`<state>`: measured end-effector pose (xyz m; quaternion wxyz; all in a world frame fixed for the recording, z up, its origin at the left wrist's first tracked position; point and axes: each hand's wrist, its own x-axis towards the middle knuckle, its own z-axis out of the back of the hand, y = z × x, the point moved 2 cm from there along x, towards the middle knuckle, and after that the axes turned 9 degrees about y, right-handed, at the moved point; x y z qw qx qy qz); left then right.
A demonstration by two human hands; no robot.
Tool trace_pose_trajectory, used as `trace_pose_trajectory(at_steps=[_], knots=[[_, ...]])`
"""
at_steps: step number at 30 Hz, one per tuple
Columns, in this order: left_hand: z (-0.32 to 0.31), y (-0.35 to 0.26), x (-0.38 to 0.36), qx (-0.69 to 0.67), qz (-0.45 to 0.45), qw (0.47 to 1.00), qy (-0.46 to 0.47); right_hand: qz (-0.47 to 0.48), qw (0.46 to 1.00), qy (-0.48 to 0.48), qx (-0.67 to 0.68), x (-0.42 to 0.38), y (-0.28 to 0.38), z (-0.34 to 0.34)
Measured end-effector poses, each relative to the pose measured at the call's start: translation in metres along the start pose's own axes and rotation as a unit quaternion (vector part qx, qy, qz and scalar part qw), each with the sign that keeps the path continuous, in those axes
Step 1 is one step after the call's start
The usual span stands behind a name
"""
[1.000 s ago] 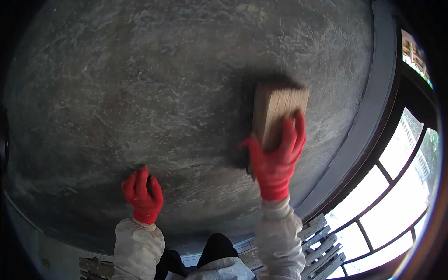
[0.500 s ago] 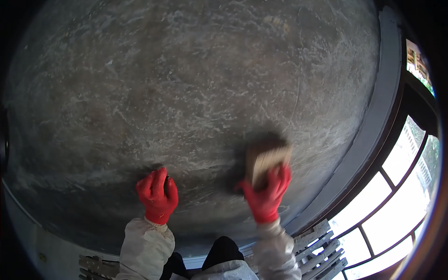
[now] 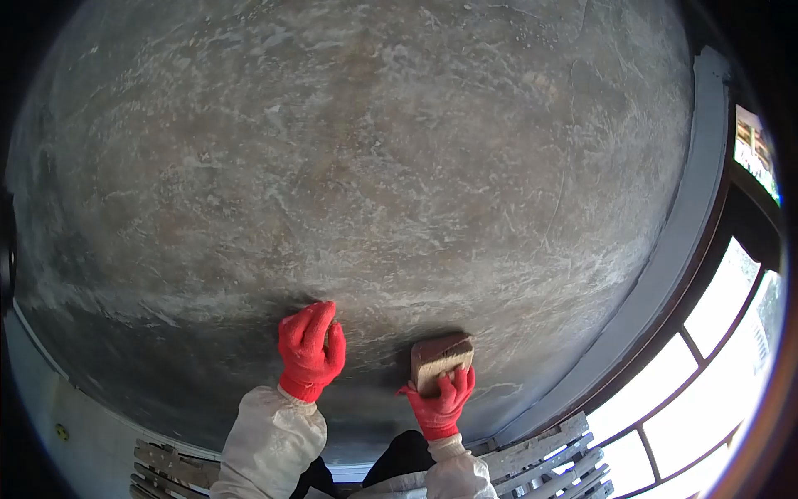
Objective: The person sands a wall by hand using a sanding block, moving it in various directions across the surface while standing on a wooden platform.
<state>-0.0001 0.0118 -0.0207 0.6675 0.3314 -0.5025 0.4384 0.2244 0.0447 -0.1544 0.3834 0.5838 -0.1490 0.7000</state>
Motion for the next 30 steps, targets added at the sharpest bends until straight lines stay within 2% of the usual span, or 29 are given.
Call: trace_pose_trajectory(at_steps=[1, 4, 6, 8, 10, 13, 14, 16, 19, 22, 25, 27, 28, 30], knots=[[0.004, -0.001, 0.000, -0.026, 0.002, 1.000, 0.007, 0.005, 1.000, 0.006, 0.028, 0.009, 0.008, 0.003], [0.015, -0.005, 0.002, -0.098, 0.028, 0.995, 0.013, 0.057, 0.996, -0.065, 0.001, 0.120, 0.043, 0.021], [0.024, -0.011, 0.003, -0.100, 0.043, 0.994, 0.010, 0.058, 0.995, -0.077, 0.002, 0.194, 0.068, 0.038], [0.030, -0.015, -0.001, -0.103, 0.059, 0.993, 0.007, 0.055, 0.992, -0.109, 0.014, 0.223, 0.079, 0.040], [0.038, -0.016, -0.016, -0.159, 0.144, 0.976, -0.031, 0.039, 0.992, -0.118, -0.004, 0.210, 0.081, 0.033], [0.053, -0.021, -0.044, -0.174, 0.168, 0.970, -0.011, 0.021, 0.996, -0.088, 0.013, 0.089, 0.060, -0.001], [0.057, -0.024, -0.058, -0.170, 0.165, 0.971, -0.015, 0.023, 0.998, -0.052, 0.013, 0.040, 0.051, -0.013], [0.060, -0.026, -0.084, -0.178, 0.231, 0.956, 0.033, 0.016, 0.997, 0.039, 0.065, -0.036, 0.037, -0.024], [0.062, -0.031, -0.107, -0.215, 0.251, 0.942, 0.064, 0.013, 0.997, 0.025, 0.069, -0.015, 0.044, -0.021], [0.066, -0.036, -0.098, -0.203, 0.254, 0.942, 0.079, 0.032, 0.996, -0.071, 0.036, 0.106, 0.083, 0.001], [0.062, -0.039, -0.087, -0.184, 0.232, 0.951, 0.088, 0.043, 0.994, -0.095, 0.040, 0.203, 0.113, 0.023], [0.060, -0.044, -0.087, -0.176, 0.211, 0.957, 0.088, 0.039, 0.994, -0.100, 0.016, 0.210, 0.119, 0.023], [0.058, -0.048, -0.094, -0.199, 0.241, 0.946, 0.087, 0.039, 0.995, -0.092, 0.004, 0.196, 0.116, 0.019], [0.051, -0.056, -0.116, -0.228, 0.277, 0.928, 0.099, 0.029, 0.997, -0.066, 0.003, 0.133, 0.098, 0.003]])
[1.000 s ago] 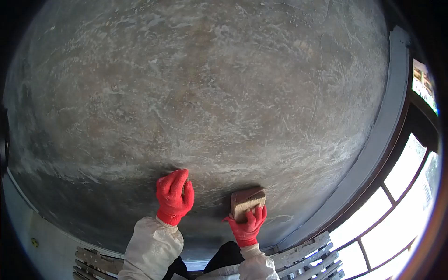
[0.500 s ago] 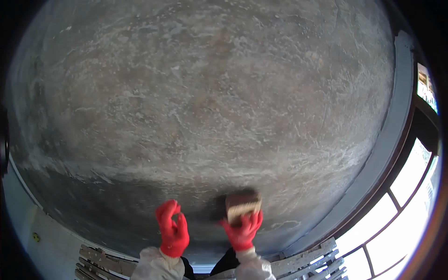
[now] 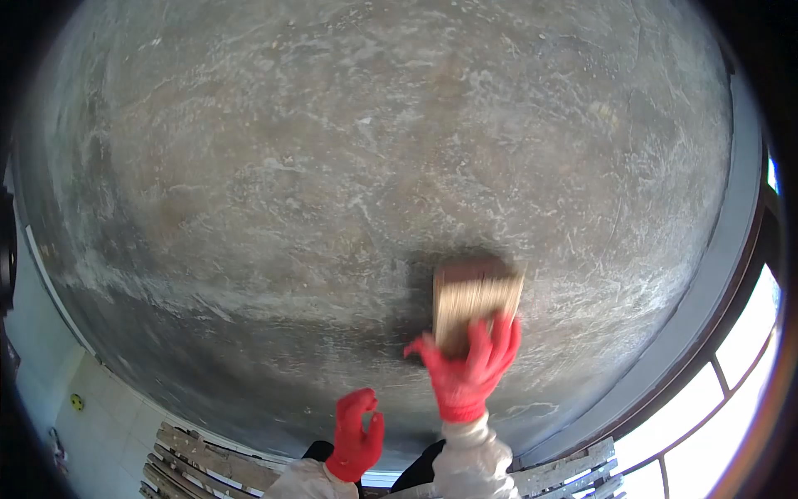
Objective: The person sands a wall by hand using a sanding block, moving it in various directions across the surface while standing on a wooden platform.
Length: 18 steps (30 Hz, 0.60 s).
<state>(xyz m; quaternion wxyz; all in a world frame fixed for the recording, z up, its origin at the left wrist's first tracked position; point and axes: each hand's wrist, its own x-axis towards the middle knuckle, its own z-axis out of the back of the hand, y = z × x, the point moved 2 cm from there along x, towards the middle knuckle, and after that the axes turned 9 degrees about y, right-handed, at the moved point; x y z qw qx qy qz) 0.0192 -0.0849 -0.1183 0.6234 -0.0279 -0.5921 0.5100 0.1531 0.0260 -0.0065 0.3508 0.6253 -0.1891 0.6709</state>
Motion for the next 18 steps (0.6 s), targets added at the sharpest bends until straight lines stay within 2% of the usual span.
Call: trace_pose_trajectory(at_steps=[1, 2, 3, 4, 6, 7, 9, 11, 14, 16, 17, 18], knots=[[-0.004, 0.007, -0.015, 0.000, -0.002, 1.000, -0.001, -0.002, 1.000, 0.017, 0.004, -0.047, -0.009, -0.006], [-0.009, 0.015, -0.029, 0.023, 0.000, 0.999, 0.040, -0.003, 0.999, 0.034, 0.008, -0.098, -0.017, -0.012], [-0.015, 0.022, -0.043, 0.044, 0.001, 0.996, 0.081, -0.007, 0.996, 0.085, 0.022, -0.147, -0.024, -0.013], [-0.021, 0.027, -0.061, 0.042, 0.001, 0.996, 0.081, 0.016, 0.990, 0.128, 0.049, -0.181, -0.032, -0.015], [-0.026, 0.034, -0.075, -0.024, 0.112, 0.989, 0.096, 0.038, 0.986, 0.143, 0.078, -0.191, -0.037, -0.013], [-0.031, 0.039, -0.075, -0.026, 0.109, 0.989, 0.096, 0.061, 0.979, 0.162, 0.106, -0.194, -0.041, -0.014], [-0.031, 0.024, -0.052, 0.069, 0.029, 0.992, 0.099, 0.058, 0.989, 0.122, 0.064, -0.127, -0.020, -0.011], [-0.031, -0.006, -0.006, 0.114, -0.018, 0.993, 0.037, 0.059, 0.995, 0.068, 0.037, -0.039, 0.010, -0.010], [-0.031, -0.041, 0.064, 0.136, -0.043, 0.990, -0.022, 0.043, 0.995, 0.031, 0.083, 0.059, 0.047, -0.001], [-0.029, -0.057, 0.097, 0.099, -0.106, 0.987, -0.066, 0.038, 0.995, 0.053, 0.078, 0.072, 0.053, 0.002], [-0.041, -0.051, 0.092, 0.100, -0.106, 0.987, -0.070, 0.031, 0.994, 0.069, 0.081, 0.065, 0.052, 0.005], [-0.061, -0.028, 0.080, -0.122, -0.018, 0.991, -0.052, 0.014, 0.992, 0.088, 0.084, 0.048, 0.051, 0.008]])
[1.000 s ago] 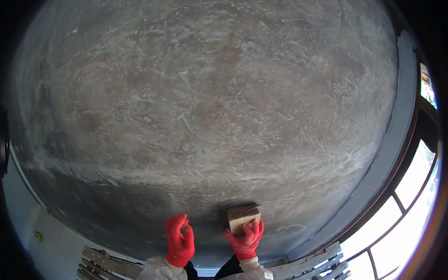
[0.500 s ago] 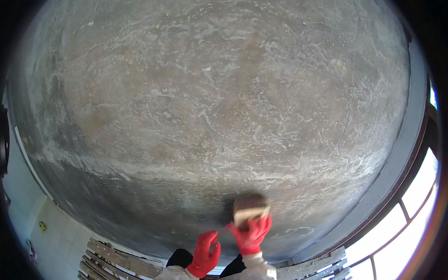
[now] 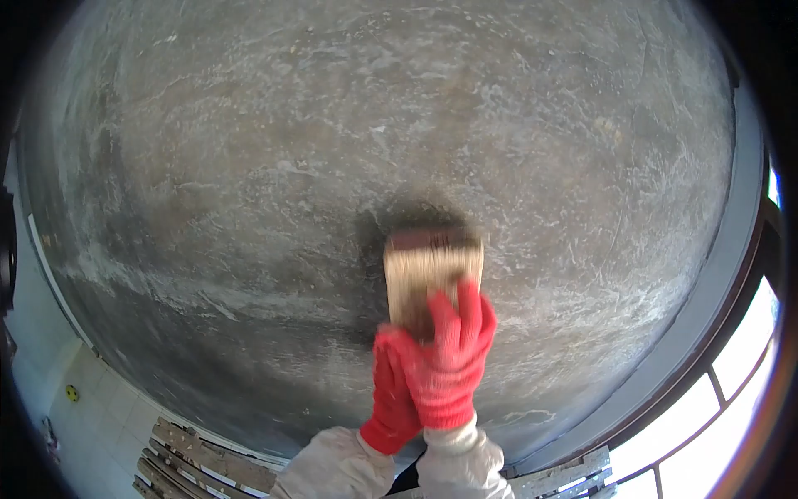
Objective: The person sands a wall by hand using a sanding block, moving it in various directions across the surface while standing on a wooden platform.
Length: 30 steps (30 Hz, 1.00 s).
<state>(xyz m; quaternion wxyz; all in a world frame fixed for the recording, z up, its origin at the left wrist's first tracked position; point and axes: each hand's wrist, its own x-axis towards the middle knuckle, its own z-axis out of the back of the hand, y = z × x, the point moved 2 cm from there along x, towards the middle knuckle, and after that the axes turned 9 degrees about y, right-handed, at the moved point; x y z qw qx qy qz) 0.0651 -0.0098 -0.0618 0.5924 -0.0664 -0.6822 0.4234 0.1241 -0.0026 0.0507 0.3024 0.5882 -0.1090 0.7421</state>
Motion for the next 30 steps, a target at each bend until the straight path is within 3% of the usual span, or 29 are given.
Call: trace_pose_trajectory(at_steps=[1, 2, 5, 7, 10, 11, 12, 13, 14, 15, 17, 18, 21, 25, 30], knots=[[-0.011, 0.028, -0.015, -0.216, 0.098, 0.971, 0.003, -0.017, 1.000, 0.017, 0.005, -0.025, -0.002, -0.002], [-0.019, 0.051, -0.037, -0.293, 0.159, 0.943, -0.015, -0.026, 0.999, 0.026, 0.009, -0.053, -0.006, -0.007], [-0.042, 0.135, -0.120, -0.194, 0.234, 0.949, -0.081, -0.081, 0.992, 0.092, 0.021, -0.148, -0.016, -0.028], [-0.049, 0.176, -0.157, -0.115, 0.262, 0.952, -0.107, -0.093, 0.987, 0.118, 0.052, -0.164, -0.020, -0.024], [-0.048, 0.193, -0.141, 0.036, 0.181, 0.976, -0.113, -0.105, 0.977, 0.152, 0.106, -0.130, -0.016, 0.008], [-0.028, 0.107, -0.086, 0.200, 0.051, 0.970, -0.125, -0.103, 0.974, 0.155, 0.128, -0.108, -0.017, 0.020], [-0.008, 0.016, -0.031, 0.373, -0.066, 0.909, -0.176, -0.099, 0.974, 0.154, 0.131, -0.093, -0.022, 0.026], [0.002, -0.004, 0.001, 0.367, -0.064, 0.913, -0.167, -0.069, 0.990, 0.092, 0.084, -0.080, -0.028, 0.034], [0.009, -0.016, 0.023, 0.360, -0.062, 0.917, -0.159, -0.039, 0.998, 0.029, 0.036, -0.073, -0.033, 0.040], [0.015, -0.027, 0.040, 0.362, -0.063, 0.916, -0.162, -0.037, 0.998, 0.028, 0.039, -0.072, -0.038, 0.040], [0.024, -0.042, 0.057, 0.390, -0.120, 0.897, -0.171, -0.141, 0.978, -0.018, 0.155, -0.077, -0.047, 0.042], [0.023, -0.038, 0.044, 0.388, -0.089, 0.902, -0.165, -0.192, 0.963, -0.011, 0.190, -0.075, -0.040, 0.044], [0.015, 0.026, -0.039, 0.391, -0.071, 0.914, -0.080, -0.202, 0.955, 0.000, 0.216, -0.088, -0.046, 0.041], [0.012, 0.058, -0.082, 0.384, -0.069, 0.919, -0.058, -0.138, 0.982, 0.026, 0.126, -0.120, -0.066, 0.038], [0.041, -0.050, 0.055, 0.410, -0.092, 0.895, -0.151, -0.191, 0.961, 0.004, 0.200, -0.093, -0.058, 0.057]])
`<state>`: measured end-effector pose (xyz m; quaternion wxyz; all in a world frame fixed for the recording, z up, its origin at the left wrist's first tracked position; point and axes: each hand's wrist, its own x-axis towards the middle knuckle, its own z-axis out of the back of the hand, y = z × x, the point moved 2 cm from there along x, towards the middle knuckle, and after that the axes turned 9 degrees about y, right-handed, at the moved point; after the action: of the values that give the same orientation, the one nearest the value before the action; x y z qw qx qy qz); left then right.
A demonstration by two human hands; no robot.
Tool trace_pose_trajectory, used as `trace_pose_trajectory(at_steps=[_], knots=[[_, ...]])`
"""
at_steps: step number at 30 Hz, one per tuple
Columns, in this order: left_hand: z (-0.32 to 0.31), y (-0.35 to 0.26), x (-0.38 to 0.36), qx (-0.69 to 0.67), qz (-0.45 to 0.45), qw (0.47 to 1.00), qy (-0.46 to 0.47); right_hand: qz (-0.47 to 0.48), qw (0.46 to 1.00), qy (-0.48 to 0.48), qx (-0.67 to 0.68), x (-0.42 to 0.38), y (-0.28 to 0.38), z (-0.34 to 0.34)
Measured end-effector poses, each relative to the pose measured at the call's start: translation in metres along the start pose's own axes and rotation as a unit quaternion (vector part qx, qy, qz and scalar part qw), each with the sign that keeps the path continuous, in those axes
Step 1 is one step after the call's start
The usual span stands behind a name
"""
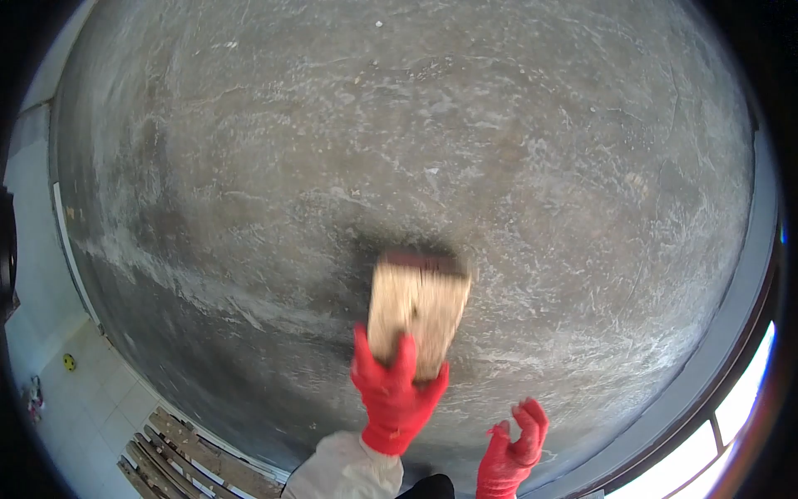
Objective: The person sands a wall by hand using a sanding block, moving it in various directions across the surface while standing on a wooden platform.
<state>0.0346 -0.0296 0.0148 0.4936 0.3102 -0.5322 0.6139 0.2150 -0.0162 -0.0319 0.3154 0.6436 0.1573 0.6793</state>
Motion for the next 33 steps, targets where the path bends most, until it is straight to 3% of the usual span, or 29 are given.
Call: trace_pose_trajectory(at_steps=[3, 8, 11, 14, 18, 21, 23, 25, 28, 30, 33], knots=[[0.007, 0.004, 0.027, -0.019, -0.023, 0.998, -0.051, -0.005, 1.000, -0.028, 0.004, 0.008, 0.001, 0.002], [-0.030, 0.059, -0.146, 0.015, -0.011, 0.995, 0.094, -0.010, 1.000, 0.007, 0.021, -0.010, -0.006, -0.016], [-0.046, 0.084, -0.201, -0.008, -0.029, 0.997, 0.069, 0.048, 0.995, 0.066, -0.064, -0.031, -0.036, -0.015], [-0.024, 0.055, -0.112, -0.001, -0.005, 0.999, 0.054, 0.013, 0.999, 0.031, -0.015, -0.015, -0.021, -0.011], [0.018, 0.030, 0.028, 0.005, -0.014, 0.999, -0.036, -0.020, 1.000, -0.010, 0.006, 0.010, 0.001, -0.008], [0.018, 0.046, 0.024, 0.021, -0.002, 0.998, -0.063, 0.004, 1.000, -0.007, 0.001, 0.007, -0.002, -0.011], [0.009, 0.065, -0.032, 0.013, 0.002, 1.000, -0.021, 0.022, 1.000, 0.006, 0.010, -0.005, -0.012, -0.019], [-0.014, 0.089, -0.118, 0.017, -0.002, 1.000, 0.013, -0.022, 0.999, 0.041, 0.014, -0.020, -0.022, -0.022], [-0.023, 0.103, -0.165, 0.012, 0.007, 0.999, 0.034, -0.028, 0.998, 0.061, 0.016, -0.030, -0.025, -0.026], [-0.018, 0.094, -0.143, 0.017, 0.012, 0.999, 0.027, -0.016, 0.997, 0.068, 0.013, -0.022, -0.021, -0.025], [0.010, 0.065, -0.020, 0.010, 0.004, 0.999, -0.035, 0.001, 0.998, 0.052, -0.020, 0.008, -0.002, -0.015]])
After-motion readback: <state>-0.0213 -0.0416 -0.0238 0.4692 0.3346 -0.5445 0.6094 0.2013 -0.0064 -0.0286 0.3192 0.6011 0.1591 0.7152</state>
